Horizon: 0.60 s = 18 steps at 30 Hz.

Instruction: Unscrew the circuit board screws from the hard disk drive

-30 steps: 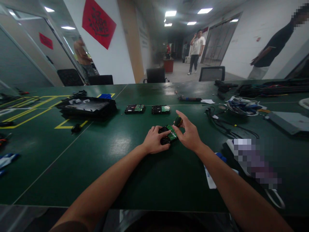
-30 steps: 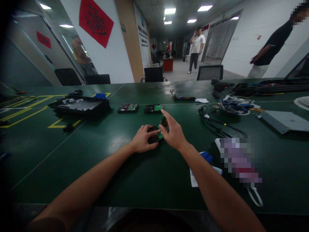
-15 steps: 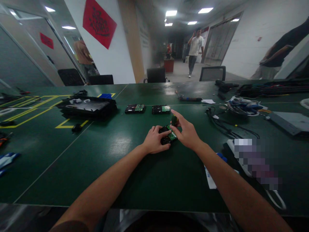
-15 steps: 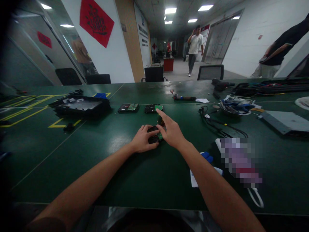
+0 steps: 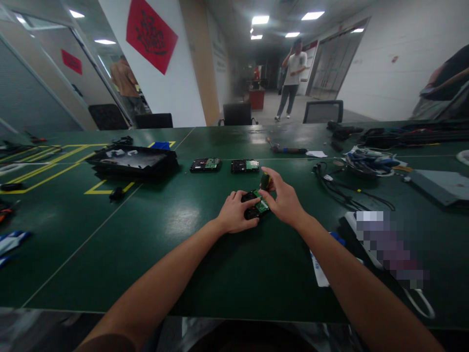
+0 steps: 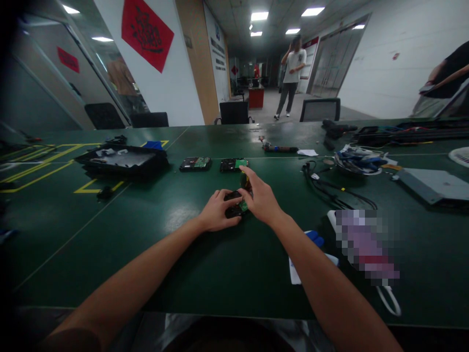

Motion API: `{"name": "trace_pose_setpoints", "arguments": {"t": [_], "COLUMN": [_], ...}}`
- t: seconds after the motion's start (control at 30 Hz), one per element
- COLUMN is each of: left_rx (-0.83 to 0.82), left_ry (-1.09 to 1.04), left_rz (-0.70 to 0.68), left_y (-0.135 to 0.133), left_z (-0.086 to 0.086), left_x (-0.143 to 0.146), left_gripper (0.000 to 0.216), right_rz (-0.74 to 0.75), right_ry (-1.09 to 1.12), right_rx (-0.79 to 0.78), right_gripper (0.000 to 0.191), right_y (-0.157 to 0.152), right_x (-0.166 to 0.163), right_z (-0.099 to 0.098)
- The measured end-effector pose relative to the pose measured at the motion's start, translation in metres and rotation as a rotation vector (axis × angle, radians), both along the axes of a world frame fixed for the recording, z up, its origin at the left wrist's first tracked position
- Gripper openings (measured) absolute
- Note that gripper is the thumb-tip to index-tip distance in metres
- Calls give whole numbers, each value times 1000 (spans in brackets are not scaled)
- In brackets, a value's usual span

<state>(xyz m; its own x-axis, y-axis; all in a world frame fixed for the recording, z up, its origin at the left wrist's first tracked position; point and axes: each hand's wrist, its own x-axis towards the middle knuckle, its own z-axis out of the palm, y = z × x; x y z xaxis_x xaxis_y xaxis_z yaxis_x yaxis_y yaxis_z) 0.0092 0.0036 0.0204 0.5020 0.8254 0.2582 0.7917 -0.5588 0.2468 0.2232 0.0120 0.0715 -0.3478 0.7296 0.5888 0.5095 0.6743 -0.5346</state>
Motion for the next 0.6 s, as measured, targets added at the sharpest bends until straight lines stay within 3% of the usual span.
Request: {"name": "trace_pose_setpoints", "arguments": {"t": [0.43,0.6], "left_rx": [-8,2], "left_ry": [-12,-4], "left_rz": [-4,-7], "left_y": [1,1], "left_z": [0,-1], "left_x": [1,0], "left_gripper": [74,73], "right_rz": [-6,16], "right_ry": [17,61], "right_rx": [51,1], "right_gripper": [67,66], "right_y": [-2,-6], "right_x": [-6,-4], "right_z": [-3,-2]}}
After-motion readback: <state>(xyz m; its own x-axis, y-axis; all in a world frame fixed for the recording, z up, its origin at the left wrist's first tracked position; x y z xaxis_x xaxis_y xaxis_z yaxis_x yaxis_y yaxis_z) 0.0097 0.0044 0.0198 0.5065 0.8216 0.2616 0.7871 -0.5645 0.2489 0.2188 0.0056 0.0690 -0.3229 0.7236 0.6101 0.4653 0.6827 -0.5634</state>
